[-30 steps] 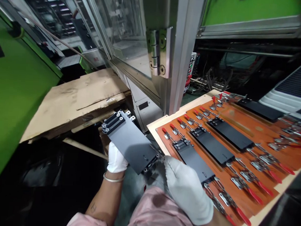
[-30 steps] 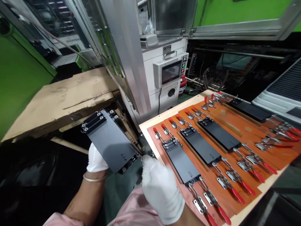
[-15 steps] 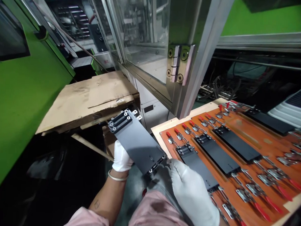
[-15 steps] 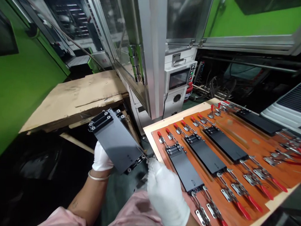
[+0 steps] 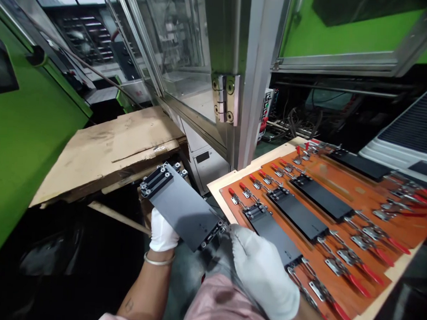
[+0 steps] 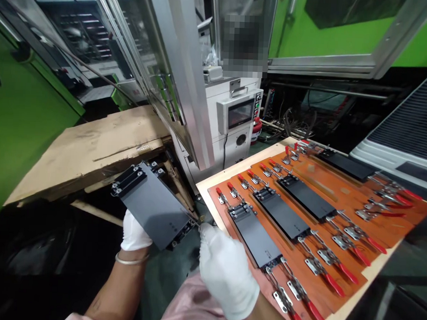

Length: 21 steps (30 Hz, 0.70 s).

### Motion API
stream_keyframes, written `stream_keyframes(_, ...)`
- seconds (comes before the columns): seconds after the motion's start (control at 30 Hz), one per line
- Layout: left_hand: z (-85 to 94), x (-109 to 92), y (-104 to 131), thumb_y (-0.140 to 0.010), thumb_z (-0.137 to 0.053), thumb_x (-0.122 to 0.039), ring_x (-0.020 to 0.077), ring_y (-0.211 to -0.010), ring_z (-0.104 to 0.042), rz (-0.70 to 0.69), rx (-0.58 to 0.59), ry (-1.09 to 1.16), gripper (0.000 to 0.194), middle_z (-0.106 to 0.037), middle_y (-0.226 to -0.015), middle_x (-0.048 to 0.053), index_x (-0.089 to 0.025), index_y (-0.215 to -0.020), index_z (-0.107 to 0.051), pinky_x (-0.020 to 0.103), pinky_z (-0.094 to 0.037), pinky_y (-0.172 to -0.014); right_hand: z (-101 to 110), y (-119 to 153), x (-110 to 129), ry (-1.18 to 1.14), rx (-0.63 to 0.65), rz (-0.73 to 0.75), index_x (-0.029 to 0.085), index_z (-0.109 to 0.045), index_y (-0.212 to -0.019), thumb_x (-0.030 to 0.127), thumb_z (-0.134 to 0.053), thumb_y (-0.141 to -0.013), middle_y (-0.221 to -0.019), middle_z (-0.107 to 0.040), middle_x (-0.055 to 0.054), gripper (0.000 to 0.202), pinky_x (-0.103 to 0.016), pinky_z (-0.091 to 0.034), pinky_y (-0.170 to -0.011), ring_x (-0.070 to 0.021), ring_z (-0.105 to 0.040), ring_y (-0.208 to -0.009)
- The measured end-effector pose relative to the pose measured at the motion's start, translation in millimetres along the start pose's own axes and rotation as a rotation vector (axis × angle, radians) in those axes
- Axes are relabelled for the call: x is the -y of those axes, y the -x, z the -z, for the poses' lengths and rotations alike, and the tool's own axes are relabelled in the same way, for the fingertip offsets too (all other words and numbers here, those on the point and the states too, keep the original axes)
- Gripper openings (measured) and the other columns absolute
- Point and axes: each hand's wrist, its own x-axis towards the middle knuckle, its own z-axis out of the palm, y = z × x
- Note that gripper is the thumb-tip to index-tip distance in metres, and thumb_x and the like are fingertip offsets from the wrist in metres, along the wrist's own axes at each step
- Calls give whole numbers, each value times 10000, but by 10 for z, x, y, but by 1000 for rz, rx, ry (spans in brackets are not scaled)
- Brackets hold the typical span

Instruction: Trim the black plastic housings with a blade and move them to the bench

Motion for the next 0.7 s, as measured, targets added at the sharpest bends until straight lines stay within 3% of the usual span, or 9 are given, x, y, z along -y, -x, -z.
stream_keyframes(0.27,-100,-64,-59,-840,-407,-158,252,-892,-643,147,-55,-6,243,-702,-790,89,-192,-827,-647,384,-518,-813,-34,53,63,30,8,0,181,-691,-937,249,-368,-964,-710,-698,-66,331,-251,-472,-548,-182,-658,-597)
stream_keyframes(0.5,-111,-136,-67,-819,-422,-130,263,-956,-636,232,-91,171,228,-715,-860,97,-191,-797,-641,398,-508,-852,-137,217,241,267,-316,137,211,-712,-1045,223,-470,-953,-708,-692,-53,260,-277,-480,-703,-187,-640,-664)
stream_keyframes(0.7,-186,-127,-93,-822,-457,-156,233,-854,-651,340,-258,782,224,-676,-707,77,-202,-629,-563,340,-531,-837,-188,266,226,198,-322,122,275,-722,-1012,256,-478,-945,-750,-701,-10,253,-239,-480,-661,-152,-643,-671)
